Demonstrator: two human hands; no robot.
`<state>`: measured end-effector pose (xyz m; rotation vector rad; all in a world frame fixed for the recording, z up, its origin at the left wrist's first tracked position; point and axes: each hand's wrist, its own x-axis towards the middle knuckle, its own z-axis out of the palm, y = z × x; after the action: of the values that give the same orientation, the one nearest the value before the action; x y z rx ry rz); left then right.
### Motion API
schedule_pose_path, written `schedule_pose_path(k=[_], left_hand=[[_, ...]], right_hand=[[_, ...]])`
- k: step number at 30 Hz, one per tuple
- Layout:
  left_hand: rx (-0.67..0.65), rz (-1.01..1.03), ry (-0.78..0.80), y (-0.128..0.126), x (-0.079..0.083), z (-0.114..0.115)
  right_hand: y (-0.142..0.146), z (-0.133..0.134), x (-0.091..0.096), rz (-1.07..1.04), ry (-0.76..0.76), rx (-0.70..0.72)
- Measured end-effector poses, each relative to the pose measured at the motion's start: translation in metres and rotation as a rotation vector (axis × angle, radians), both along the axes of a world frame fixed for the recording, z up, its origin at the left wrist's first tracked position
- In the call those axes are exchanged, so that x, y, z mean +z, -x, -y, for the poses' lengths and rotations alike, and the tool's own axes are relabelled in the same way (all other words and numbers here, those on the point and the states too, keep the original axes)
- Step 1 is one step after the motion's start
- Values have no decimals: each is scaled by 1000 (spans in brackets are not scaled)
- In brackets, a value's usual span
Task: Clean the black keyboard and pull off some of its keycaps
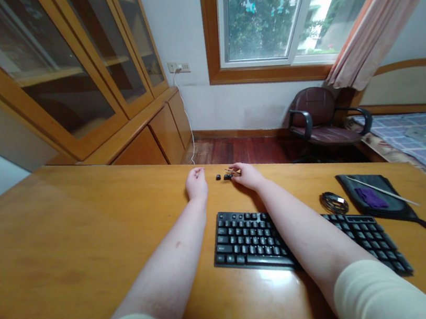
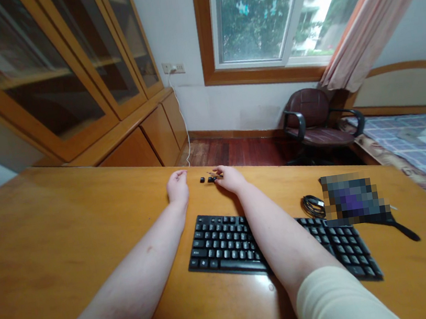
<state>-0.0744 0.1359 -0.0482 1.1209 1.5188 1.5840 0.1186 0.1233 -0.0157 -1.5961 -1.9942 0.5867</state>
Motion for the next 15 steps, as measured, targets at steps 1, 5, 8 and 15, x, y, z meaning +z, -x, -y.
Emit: schedule_pose_path(k=[1,5,8,15], left_hand=[[1,0,0,0,0,0],[3,-3,-1,0,0,1],[0,-3,-3,0,1,2],[-5,-6,-10,-1,3,2]], right_hand=[[1,0,0,3,1,1],[2,0,0,26,-1,11],[3,-1,0,41,2,10],[4,-1,-1,50,9,3]])
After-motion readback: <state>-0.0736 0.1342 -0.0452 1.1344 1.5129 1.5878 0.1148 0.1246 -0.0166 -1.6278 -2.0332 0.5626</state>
